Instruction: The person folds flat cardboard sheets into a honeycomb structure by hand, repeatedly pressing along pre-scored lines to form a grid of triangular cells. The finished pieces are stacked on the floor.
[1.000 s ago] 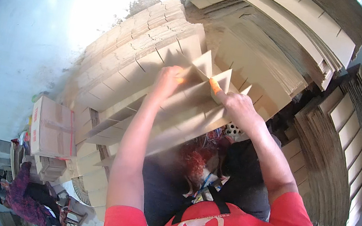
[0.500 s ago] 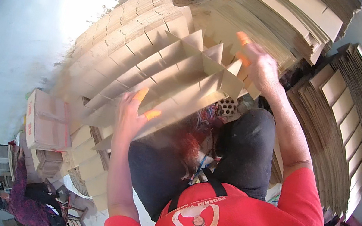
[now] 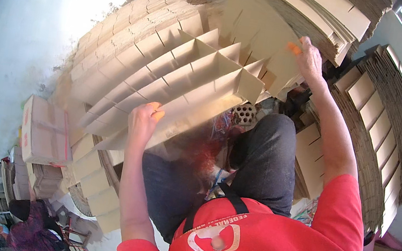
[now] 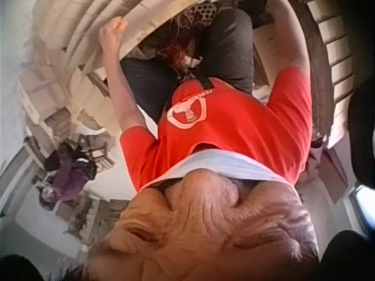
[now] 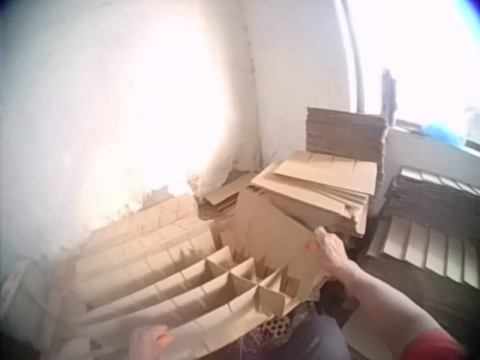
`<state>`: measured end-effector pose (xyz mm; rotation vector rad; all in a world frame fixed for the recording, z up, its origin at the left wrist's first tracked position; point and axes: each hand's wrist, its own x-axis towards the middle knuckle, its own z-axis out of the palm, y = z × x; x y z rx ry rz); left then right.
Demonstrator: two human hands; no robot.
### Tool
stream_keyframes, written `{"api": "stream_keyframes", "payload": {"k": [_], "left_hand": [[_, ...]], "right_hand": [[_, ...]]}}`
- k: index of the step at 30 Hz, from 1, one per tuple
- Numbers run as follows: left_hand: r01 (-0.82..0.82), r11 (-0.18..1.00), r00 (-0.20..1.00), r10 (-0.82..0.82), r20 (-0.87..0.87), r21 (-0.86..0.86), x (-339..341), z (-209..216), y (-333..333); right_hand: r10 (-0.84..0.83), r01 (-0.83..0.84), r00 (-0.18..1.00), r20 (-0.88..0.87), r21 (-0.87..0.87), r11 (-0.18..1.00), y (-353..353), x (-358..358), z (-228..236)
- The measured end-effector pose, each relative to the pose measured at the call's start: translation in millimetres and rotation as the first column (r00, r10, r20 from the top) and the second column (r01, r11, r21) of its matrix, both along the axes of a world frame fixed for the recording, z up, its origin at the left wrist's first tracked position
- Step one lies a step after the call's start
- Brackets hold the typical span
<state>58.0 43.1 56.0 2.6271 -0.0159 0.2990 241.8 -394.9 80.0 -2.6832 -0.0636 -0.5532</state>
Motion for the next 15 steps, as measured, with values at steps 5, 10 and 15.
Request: {"api": "stream_keyframes", "payload": {"k": [5, 10, 15], "left_hand": [[0.014, 1.0, 0.994, -0.017, 0.108, 0.021, 0, -12, 2], [-0.002, 1.0, 0.997, 0.001, 0.083, 0.013, 4, -13, -1], [-0.018, 0.999, 0.993, 0.012, 0.12, 0.048, 3, 0, -8]], "right_hand": [[0.135, -0.148, 0.989, 0.065, 0.299, 0.943, 13, -3, 15], [0.073, -0.069, 0.997, -0.021, 0.154, 0.986, 12, 17, -14], [0.002, -0.091, 0.962, 0.272, 0.318, 0.944, 13, 13, 3]]}}
